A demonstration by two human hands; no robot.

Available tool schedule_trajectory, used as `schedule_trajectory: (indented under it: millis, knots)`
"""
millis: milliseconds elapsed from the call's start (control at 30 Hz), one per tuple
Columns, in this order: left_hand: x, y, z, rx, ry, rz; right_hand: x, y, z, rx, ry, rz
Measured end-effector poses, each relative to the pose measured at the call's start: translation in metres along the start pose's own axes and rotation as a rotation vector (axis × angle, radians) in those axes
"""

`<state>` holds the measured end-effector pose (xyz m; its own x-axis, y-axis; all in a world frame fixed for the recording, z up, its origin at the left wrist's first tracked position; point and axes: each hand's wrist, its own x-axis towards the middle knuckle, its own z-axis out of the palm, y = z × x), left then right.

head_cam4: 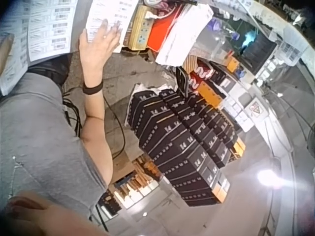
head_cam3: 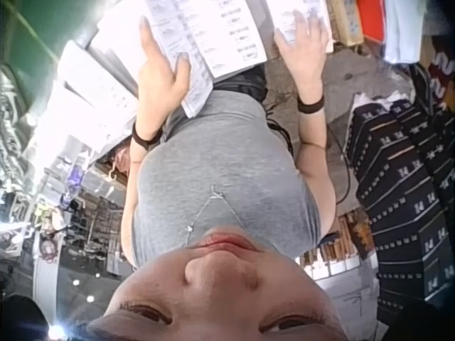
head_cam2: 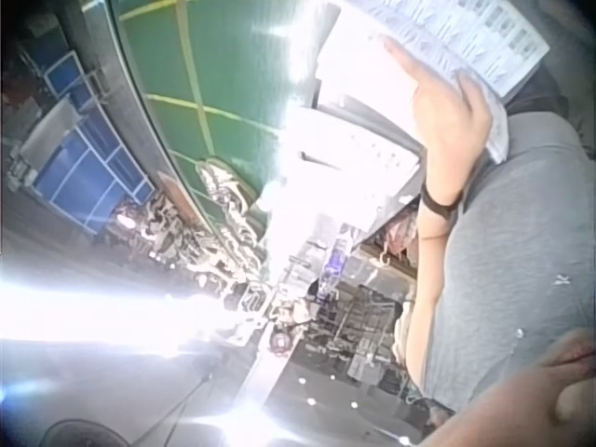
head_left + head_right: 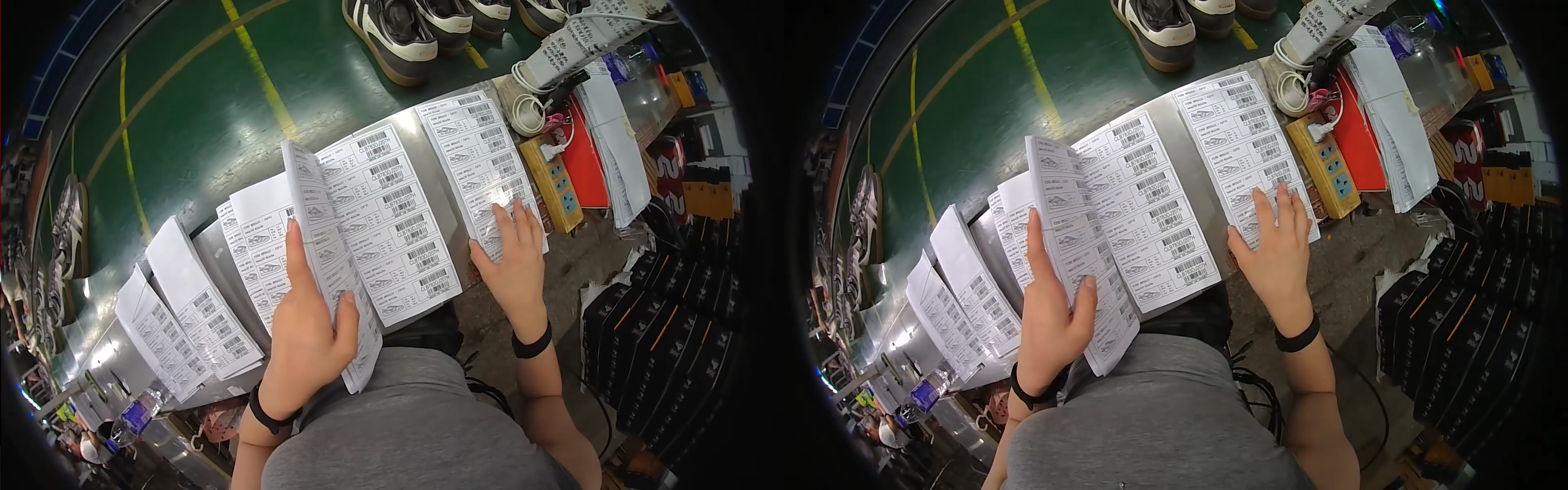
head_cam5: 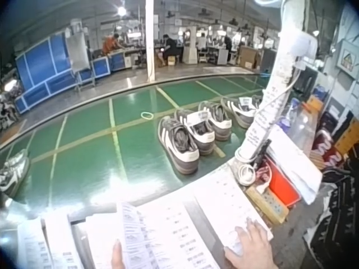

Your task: The recorder is matching pairs of shoes with barcode labels and placing them in order for further packaging.

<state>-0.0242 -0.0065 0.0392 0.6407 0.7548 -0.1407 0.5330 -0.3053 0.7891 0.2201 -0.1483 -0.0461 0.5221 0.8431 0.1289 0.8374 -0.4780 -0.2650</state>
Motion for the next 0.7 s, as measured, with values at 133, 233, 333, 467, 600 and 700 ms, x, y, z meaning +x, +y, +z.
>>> schedule_trajectory:
  millis: [133,233,333,467,600,700]
  knots:
    - [0.000,-0.001,0.002,0.000,0.002,0.009,-0.002,0.001,0.003,-0.005,0.008,-0.014]
    - [0.000,0.000,0.002,-0.014,0.010,0.027,-0.004,0.003,0.006,-0.015,0.011,-0.030]
    - [-0.002,0.009,-0.002,-0.105,-0.046,-0.077,-0.004,0.002,0.008,-0.039,0.006,-0.035]
    - [-0.007,0.002,-0.009,-0.244,-0.326,-0.108,-0.003,0.000,0.012,-0.080,0.013,-0.025]
    - [-0.015,-0.004,-0.006,-0.096,-0.420,-0.059,-0.003,-0.002,0.012,-0.089,0.015,-0.042]
    - [-0.019,-0.008,-0.005,-0.022,-0.378,0.015,-0.002,-0.002,0.011,-0.076,0.014,-0.051]
